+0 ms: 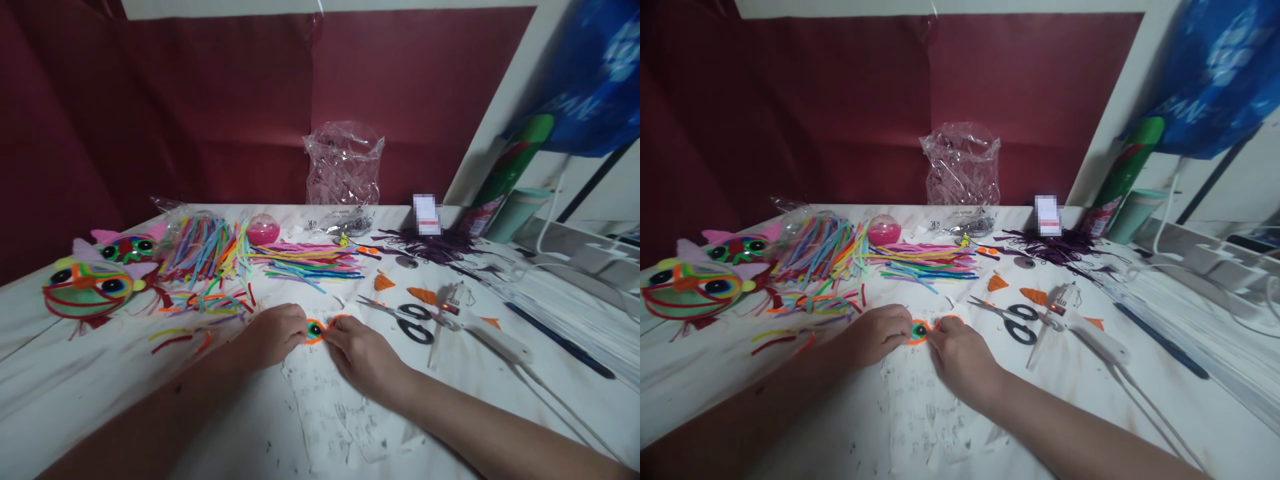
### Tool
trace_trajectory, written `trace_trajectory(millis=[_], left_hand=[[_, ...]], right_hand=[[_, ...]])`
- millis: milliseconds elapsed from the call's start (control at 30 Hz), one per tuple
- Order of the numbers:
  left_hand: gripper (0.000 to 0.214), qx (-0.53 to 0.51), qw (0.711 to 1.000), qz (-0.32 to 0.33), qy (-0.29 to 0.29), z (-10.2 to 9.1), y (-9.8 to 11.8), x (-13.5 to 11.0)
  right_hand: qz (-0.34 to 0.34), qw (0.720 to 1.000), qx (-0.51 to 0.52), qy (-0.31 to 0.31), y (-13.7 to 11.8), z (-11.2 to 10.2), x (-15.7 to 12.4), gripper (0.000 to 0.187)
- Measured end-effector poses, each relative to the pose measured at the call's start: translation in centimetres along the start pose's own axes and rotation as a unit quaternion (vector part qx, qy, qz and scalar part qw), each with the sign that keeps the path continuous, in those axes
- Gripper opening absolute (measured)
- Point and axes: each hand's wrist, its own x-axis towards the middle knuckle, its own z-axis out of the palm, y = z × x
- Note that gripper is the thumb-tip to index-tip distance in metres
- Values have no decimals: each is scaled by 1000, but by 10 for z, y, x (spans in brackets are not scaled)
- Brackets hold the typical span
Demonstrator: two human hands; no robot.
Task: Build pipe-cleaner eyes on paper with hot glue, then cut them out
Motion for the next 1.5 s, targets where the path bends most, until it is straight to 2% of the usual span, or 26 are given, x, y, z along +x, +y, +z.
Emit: trace_trajectory(millis=[167,433,533,633,700,833,900,1000,1100,1200,1400,1500], left_hand=[[11,-36,999,-33,1,0,0,1],[13,10,998,-51,28,6,5,3],[17,-42,997,-61,24,3,0,3],[18,-99,990,-93,39,0,-5,2],[15,-101,986,-110,72,0,-7,1],[17,-48,977,-153,139,1,-10,-2],[21,-18,975,-174,141,2,-12,-3],[27,16,978,-175,115,6,-15,-3],[29,36,982,-162,92,11,-13,-1],[23,56,983,-154,85,14,-9,1],[23,23,984,-153,91,10,-10,2],[27,20,985,-152,75,9,-12,2]], right_hand=[[3,1000,3,-6,1,-1,-1,23],[4,1000,2,2,-1,1,-1,24],[5,1000,23,6,0,-1,-1,26],[33,993,112,28,3,-1,-1,28],[85,972,214,52,7,1,0,30],[189,899,381,103,17,5,7,20],[204,870,418,162,23,3,11,13],[213,853,418,228,31,-8,16,23],[221,858,397,238,37,-19,19,31],[224,872,370,230,41,-22,20,33],[200,916,292,191,51,-15,21,4],[174,942,249,141,54,-16,19,6]])
